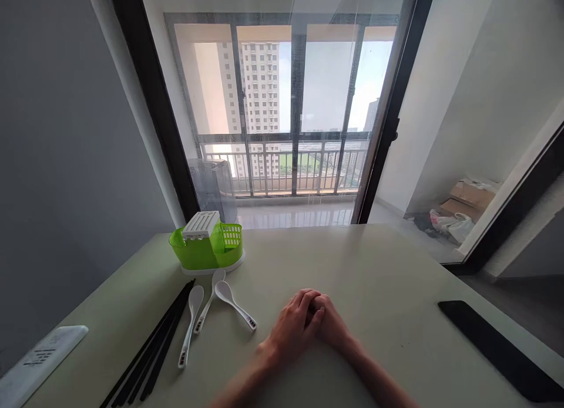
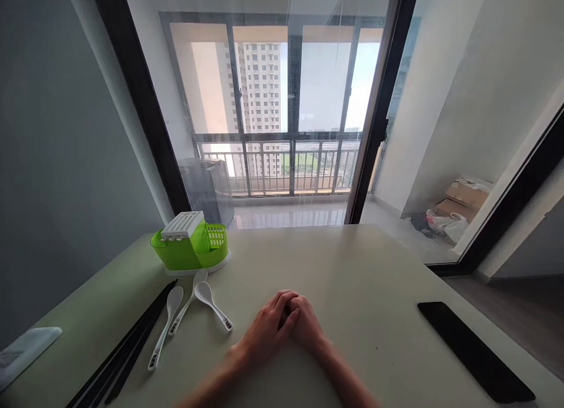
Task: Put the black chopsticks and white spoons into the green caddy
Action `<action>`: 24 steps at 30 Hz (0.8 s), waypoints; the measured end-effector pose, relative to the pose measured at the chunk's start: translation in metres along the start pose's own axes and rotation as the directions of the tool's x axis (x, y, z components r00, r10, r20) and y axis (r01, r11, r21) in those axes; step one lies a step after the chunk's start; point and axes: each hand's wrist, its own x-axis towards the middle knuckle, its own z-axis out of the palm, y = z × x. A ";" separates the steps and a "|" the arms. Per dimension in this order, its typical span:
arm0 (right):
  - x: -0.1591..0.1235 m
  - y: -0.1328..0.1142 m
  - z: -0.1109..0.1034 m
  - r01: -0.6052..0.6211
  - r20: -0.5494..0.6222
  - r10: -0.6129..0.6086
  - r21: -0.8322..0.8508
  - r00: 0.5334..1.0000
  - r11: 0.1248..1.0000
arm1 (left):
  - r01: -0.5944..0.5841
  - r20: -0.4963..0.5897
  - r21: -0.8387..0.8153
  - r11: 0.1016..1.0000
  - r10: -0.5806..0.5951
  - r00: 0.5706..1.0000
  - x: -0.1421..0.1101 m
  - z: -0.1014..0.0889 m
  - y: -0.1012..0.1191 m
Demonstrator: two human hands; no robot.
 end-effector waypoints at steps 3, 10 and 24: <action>0.000 0.000 0.000 0.010 -0.004 -0.010 0.013 1.000 1.000 | -0.001 -0.003 0.011 1.000 0.001 1.000 0.000 0.000 0.000; -0.001 0.000 -0.001 0.019 -0.011 -0.018 0.029 1.000 0.999 | -0.023 -0.001 0.015 1.000 0.023 1.000 -0.001 0.002 -0.003; -0.003 -0.004 -0.003 0.017 -0.001 -0.017 0.023 1.000 1.000 | -0.038 -0.008 0.020 0.999 0.038 0.999 -0.004 0.001 -0.003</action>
